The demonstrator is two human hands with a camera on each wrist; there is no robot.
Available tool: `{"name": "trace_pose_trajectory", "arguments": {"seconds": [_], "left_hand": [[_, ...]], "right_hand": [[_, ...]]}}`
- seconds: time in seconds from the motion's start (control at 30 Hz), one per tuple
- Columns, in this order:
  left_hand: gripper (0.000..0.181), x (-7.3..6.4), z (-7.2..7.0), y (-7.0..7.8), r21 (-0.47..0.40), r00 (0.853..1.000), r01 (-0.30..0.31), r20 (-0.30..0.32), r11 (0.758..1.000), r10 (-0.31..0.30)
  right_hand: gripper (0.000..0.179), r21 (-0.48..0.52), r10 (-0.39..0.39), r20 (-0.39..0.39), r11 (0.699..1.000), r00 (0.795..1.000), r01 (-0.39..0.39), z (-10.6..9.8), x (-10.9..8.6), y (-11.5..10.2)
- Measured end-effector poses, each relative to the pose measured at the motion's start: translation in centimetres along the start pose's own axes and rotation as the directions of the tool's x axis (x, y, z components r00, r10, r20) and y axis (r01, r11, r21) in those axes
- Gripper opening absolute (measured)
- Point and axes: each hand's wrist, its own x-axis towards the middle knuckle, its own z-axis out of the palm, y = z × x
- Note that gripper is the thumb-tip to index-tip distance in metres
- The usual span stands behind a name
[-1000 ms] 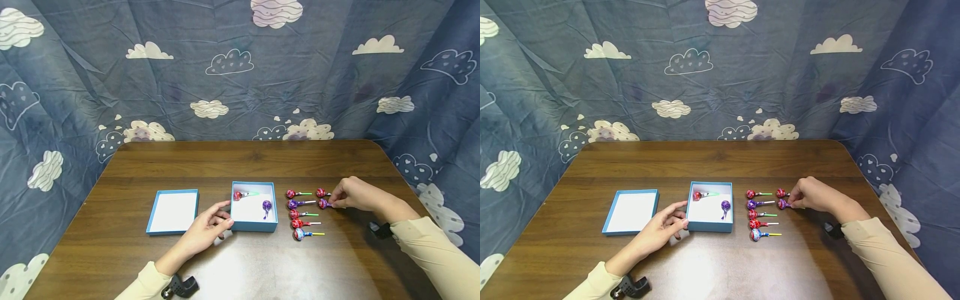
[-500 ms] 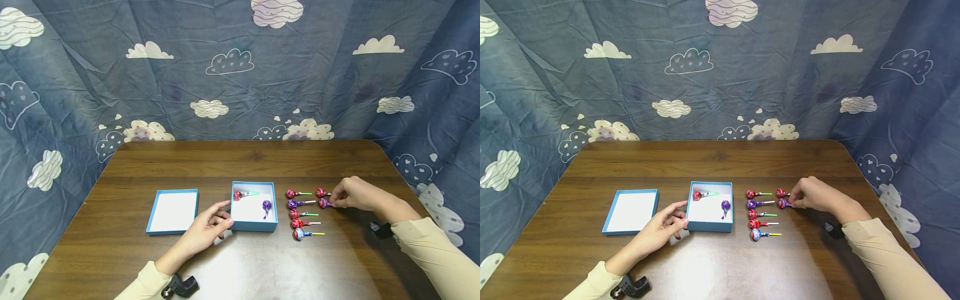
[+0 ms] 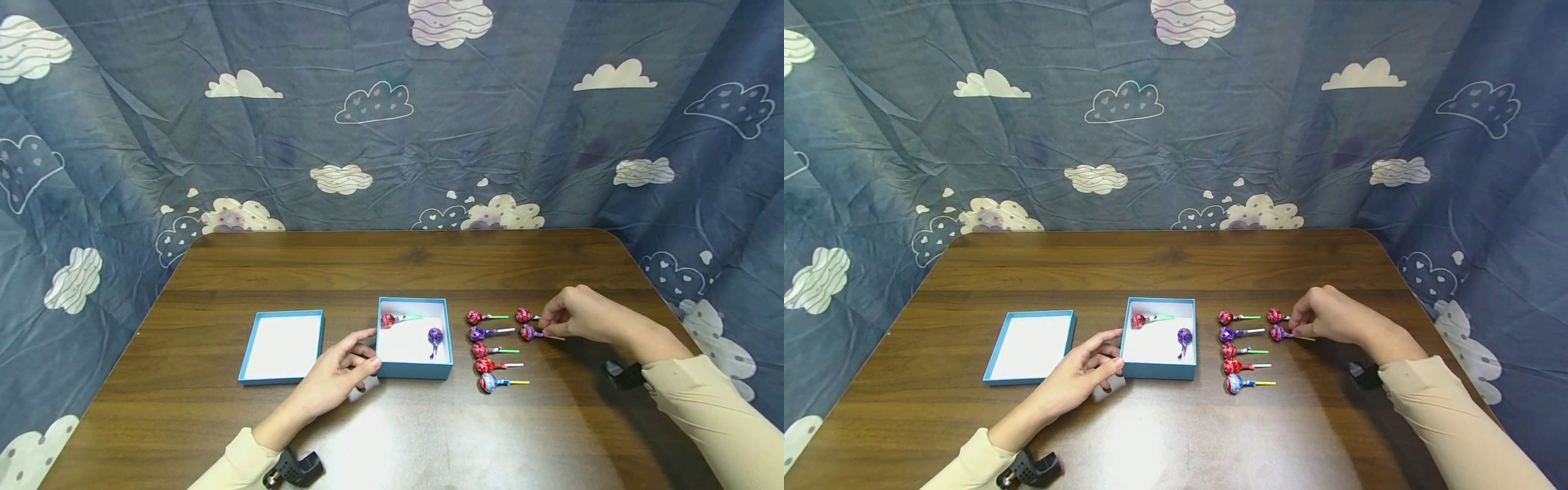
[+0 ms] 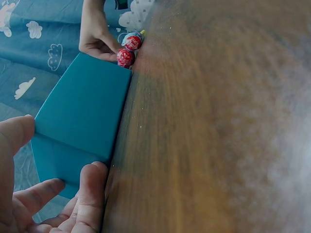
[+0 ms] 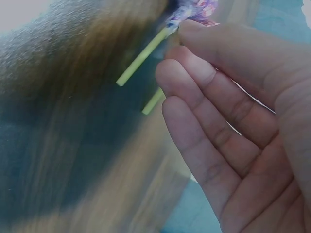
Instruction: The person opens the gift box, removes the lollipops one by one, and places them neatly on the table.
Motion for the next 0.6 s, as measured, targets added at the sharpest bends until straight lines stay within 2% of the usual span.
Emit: {"name": "trace_pose_trajectory", "arguments": {"seconds": [0.33,0.6], "left_hand": [[0.059,0.1,0.0,-0.1,-0.003,1.000,0.007,-0.005,1.000,-0.007],[0.060,0.2,0.2,-0.2,-0.004,1.000,0.017,-0.003,1.000,-0.017]], "right_hand": [[0.007,0.023,-0.052,-0.013,0.998,0.999,0.052,-1.5,1.1,-2.6],[0.004,0.069,-0.047,0.027,0.997,0.999,0.045,-2.8,3.3,-6.3]]}}
